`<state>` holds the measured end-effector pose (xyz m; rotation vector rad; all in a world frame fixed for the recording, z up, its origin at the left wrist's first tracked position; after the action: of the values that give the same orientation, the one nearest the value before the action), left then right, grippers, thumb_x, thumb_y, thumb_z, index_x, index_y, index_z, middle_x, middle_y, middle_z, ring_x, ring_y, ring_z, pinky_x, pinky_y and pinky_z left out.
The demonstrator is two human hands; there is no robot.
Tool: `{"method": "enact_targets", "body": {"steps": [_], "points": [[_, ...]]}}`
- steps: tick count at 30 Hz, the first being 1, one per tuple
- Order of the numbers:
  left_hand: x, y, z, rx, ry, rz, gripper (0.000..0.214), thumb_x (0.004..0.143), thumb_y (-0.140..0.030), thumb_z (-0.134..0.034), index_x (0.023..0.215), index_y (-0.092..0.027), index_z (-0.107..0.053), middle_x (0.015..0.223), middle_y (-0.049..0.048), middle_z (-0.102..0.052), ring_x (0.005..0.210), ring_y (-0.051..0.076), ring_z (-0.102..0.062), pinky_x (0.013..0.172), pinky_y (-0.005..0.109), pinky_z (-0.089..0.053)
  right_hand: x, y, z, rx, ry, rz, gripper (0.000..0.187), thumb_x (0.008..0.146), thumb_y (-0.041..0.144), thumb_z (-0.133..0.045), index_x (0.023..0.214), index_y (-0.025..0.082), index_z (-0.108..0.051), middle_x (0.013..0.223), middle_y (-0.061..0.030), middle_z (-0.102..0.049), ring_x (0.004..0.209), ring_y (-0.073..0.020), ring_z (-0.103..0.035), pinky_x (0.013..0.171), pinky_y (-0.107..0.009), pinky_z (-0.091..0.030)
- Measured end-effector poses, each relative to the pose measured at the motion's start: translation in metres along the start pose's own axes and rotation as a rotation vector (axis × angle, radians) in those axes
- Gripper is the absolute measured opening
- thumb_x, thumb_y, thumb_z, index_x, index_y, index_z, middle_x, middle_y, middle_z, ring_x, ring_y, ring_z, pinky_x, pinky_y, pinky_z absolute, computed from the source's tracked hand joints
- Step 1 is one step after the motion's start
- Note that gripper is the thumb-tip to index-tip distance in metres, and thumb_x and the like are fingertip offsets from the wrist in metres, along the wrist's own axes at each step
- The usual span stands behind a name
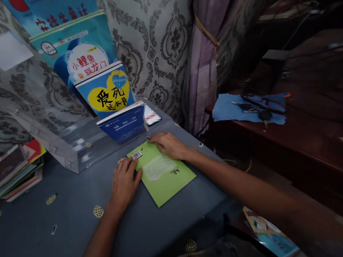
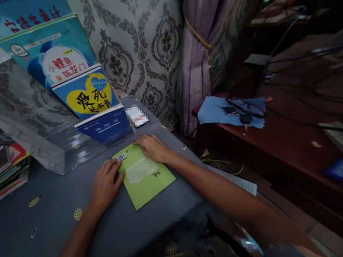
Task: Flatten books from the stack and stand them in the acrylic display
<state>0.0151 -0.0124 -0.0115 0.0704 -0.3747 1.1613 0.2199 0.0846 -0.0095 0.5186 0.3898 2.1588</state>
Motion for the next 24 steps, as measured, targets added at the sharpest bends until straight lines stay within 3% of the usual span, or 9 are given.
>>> {"method": "enact_targets", "body": {"steps": [7,13,18,24], "points": [[0.002,-0.018,0.0,-0.001,0.055,-0.033,0.039,0.103,-0.028,-0.039,0.136,-0.019,-0.059,0.142,0.0156,-0.06,0.136,0.032,-0.052,0.111,0.056,-0.042,0.004,-0.01,-0.005,0.04,-0.034,0.021,0.044,0.092,0.004,-0.046,0.125,0.021,-0.07,0.135,-0.008,-0.069,0.125,-0.0238,-0.062,0.108,-0.043,-0.045],[0.003,-0.07,-0.01,-0.116,0.259,-0.248,0.048,0.104,-0.046,-0.041,0.146,-0.024,-0.051,0.157,0.0132,-0.047,0.151,0.03,-0.034,0.122,0.061,-0.026,0.004,-0.01,-0.005,0.048,-0.028,0.023,0.042,0.093,0.005,-0.046,0.125,0.018,-0.069,0.132,-0.0096,-0.07,0.125,-0.0255,-0.061,0.107,-0.043,-0.044],[0.001,-0.108,-0.014,-0.14,0.364,-0.397,0.05,0.103,-0.05,-0.042,0.149,-0.031,-0.047,0.163,0.0125,-0.037,0.155,0.032,-0.025,0.122,0.069,-0.017,0.003,-0.006,-0.003,0.044,-0.024,0.0,0.038,0.095,0.006,-0.046,0.125,0.014,-0.068,0.132,-0.0107,-0.07,0.125,-0.0276,-0.06,0.106,-0.045,-0.042],[-0.001,-0.119,-0.014,-0.089,0.383,-0.424,0.046,0.106,-0.036,-0.04,0.151,-0.033,-0.044,0.163,0.0121,-0.037,0.154,0.031,-0.029,0.121,0.069,-0.02,0.001,-0.004,-0.001,0.027,-0.023,0.024,0.037,0.096,0.009,-0.047,0.125,0.016,-0.067,0.131,-0.0103,-0.07,0.124,-0.0268,-0.06,0.104,-0.043,-0.042]]}}
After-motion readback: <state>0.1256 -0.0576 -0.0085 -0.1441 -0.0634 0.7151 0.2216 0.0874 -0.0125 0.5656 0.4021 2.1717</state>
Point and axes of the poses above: each hand's wrist, its own x-axis towards the middle knuckle, its own z-axis out of the back of the hand, y = z × x, the point moved 3 cm from there along x, towards the middle knuckle
